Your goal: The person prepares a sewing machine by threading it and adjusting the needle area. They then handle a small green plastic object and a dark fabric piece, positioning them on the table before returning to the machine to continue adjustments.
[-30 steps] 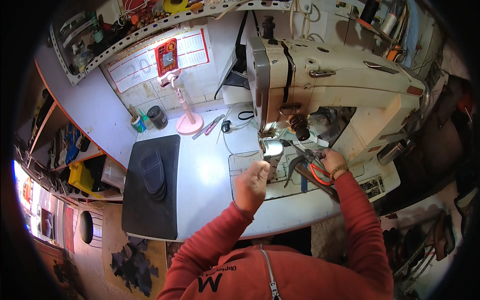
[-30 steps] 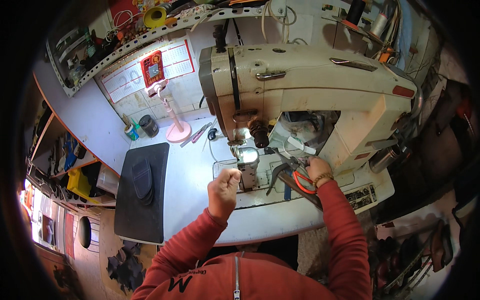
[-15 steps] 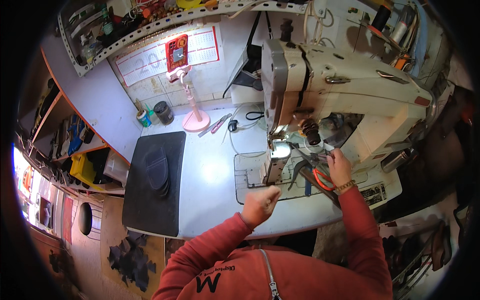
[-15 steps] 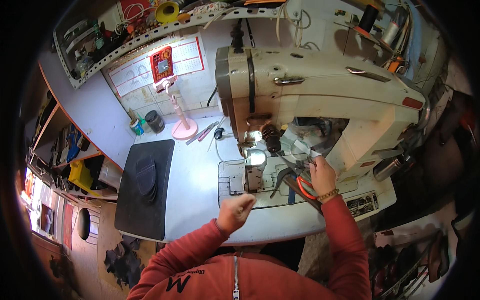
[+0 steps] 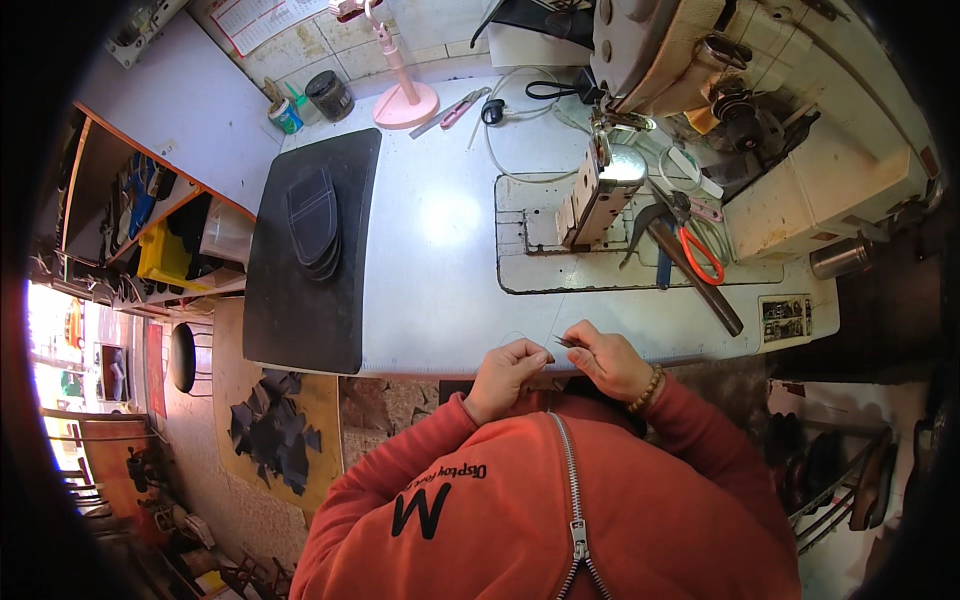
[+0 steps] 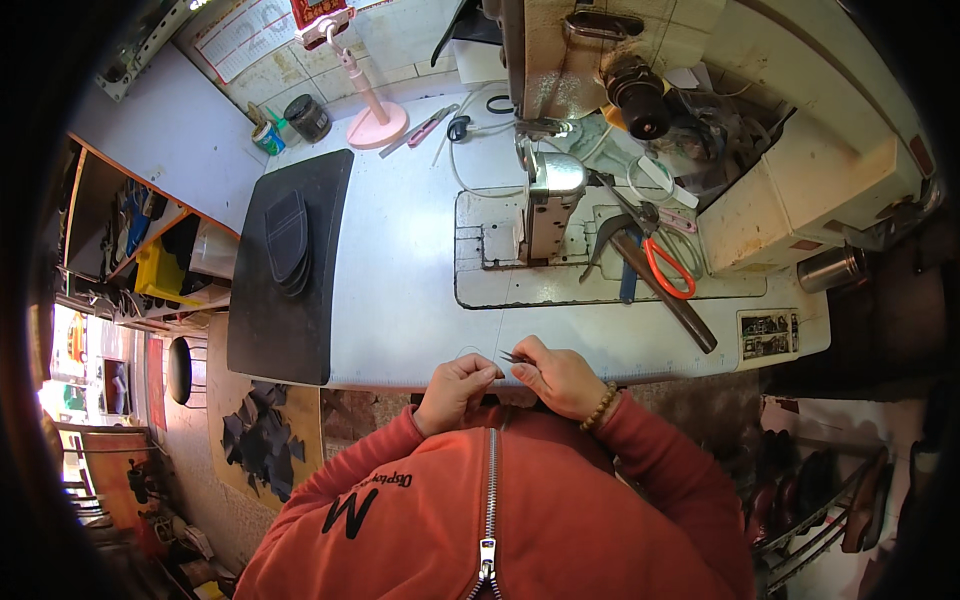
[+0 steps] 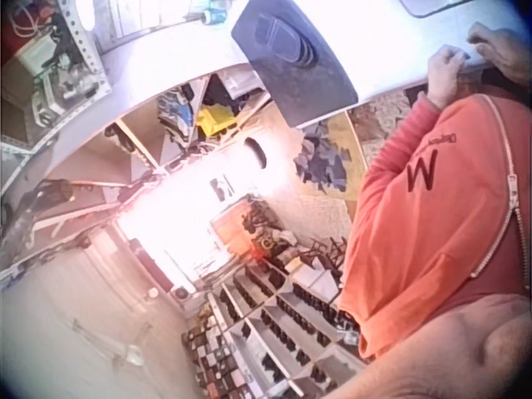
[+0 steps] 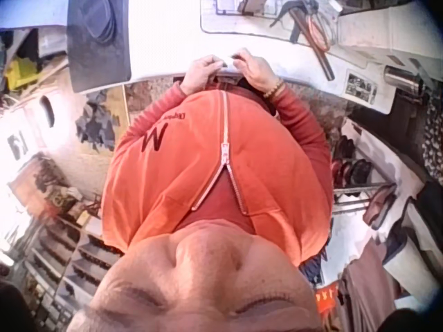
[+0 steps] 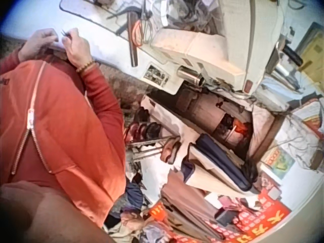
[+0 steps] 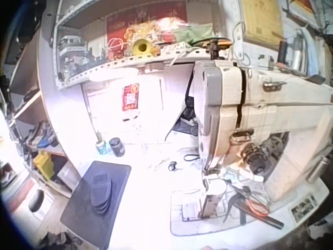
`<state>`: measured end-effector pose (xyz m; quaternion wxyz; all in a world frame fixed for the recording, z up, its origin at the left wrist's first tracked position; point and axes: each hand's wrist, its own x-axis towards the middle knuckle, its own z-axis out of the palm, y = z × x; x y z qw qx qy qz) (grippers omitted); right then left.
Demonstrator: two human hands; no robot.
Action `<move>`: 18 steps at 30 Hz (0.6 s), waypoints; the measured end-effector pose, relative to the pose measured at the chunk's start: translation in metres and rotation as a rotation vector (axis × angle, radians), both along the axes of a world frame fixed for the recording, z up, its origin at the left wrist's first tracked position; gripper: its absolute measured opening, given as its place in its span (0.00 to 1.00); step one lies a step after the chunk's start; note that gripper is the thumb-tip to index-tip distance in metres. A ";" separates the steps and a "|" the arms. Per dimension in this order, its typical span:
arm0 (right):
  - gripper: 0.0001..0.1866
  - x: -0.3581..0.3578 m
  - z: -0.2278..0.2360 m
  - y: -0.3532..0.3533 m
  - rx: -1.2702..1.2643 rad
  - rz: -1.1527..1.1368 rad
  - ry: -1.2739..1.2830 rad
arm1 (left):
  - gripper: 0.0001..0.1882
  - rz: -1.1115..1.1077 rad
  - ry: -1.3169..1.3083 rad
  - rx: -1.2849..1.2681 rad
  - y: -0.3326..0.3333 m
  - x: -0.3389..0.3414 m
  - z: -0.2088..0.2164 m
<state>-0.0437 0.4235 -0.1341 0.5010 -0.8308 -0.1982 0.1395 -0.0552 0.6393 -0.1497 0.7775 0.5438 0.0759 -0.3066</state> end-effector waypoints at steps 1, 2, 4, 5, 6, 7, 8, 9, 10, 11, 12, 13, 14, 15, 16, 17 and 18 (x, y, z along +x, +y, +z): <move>0.15 0.001 0.001 0.000 -0.026 0.011 -0.036 | 0.08 0.000 0.007 -0.001 -0.002 0.001 0.001; 0.15 0.003 0.002 0.001 -0.042 0.020 -0.059 | 0.08 -0.003 0.016 -0.011 -0.003 0.001 0.001; 0.15 0.006 0.004 0.003 -0.052 0.035 -0.074 | 0.08 -0.008 0.011 -0.047 -0.004 0.001 -0.002; 0.15 0.008 0.004 0.004 -0.047 0.039 -0.065 | 0.08 -0.013 -0.003 -0.073 -0.005 0.001 -0.004; 0.15 0.009 0.004 0.005 -0.043 0.039 -0.037 | 0.08 -0.017 0.015 -0.099 -0.006 0.000 -0.006; 0.15 0.011 0.004 0.005 -0.043 0.040 -0.049 | 0.07 -0.016 -0.023 -0.108 -0.007 0.000 -0.008; 0.15 0.012 0.004 0.006 -0.044 0.040 -0.042 | 0.07 -0.013 -0.029 -0.116 -0.007 -0.001 -0.010; 0.15 0.013 0.004 0.007 -0.034 0.042 -0.028 | 0.07 -0.017 -0.015 -0.106 -0.007 -0.001 -0.011; 0.15 0.014 0.004 0.008 -0.031 0.041 -0.042 | 0.07 -0.016 -0.032 -0.144 -0.005 0.000 -0.011; 0.15 0.015 0.004 0.009 -0.018 0.042 -0.048 | 0.07 -0.025 -0.027 -0.165 -0.003 0.002 -0.010; 0.15 0.016 0.004 0.010 0.007 0.041 -0.042 | 0.07 -0.035 0.035 -0.125 -0.001 0.004 -0.008; 0.15 0.017 0.004 0.012 -0.001 0.036 -0.073 | 0.08 -0.044 -0.005 -0.134 0.000 0.005 -0.006; 0.14 0.018 0.004 0.014 0.003 0.029 -0.091 | 0.08 -0.055 0.014 -0.084 0.002 0.006 -0.003; 0.14 0.018 0.005 0.015 0.006 0.021 -0.093 | 0.08 -0.064 0.049 -0.015 0.004 0.007 0.000; 0.14 0.019 0.005 0.015 -0.008 0.009 -0.149 | 0.08 -0.081 -0.094 0.099 0.009 0.009 0.002; 0.14 0.019 0.006 0.016 -0.020 -0.003 -0.187 | 0.09 -0.093 -0.222 0.235 0.016 0.008 0.002; 0.14 0.020 0.008 0.017 -0.032 -0.016 -0.225 | 0.09 -0.105 -0.348 0.372 0.025 0.006 0.000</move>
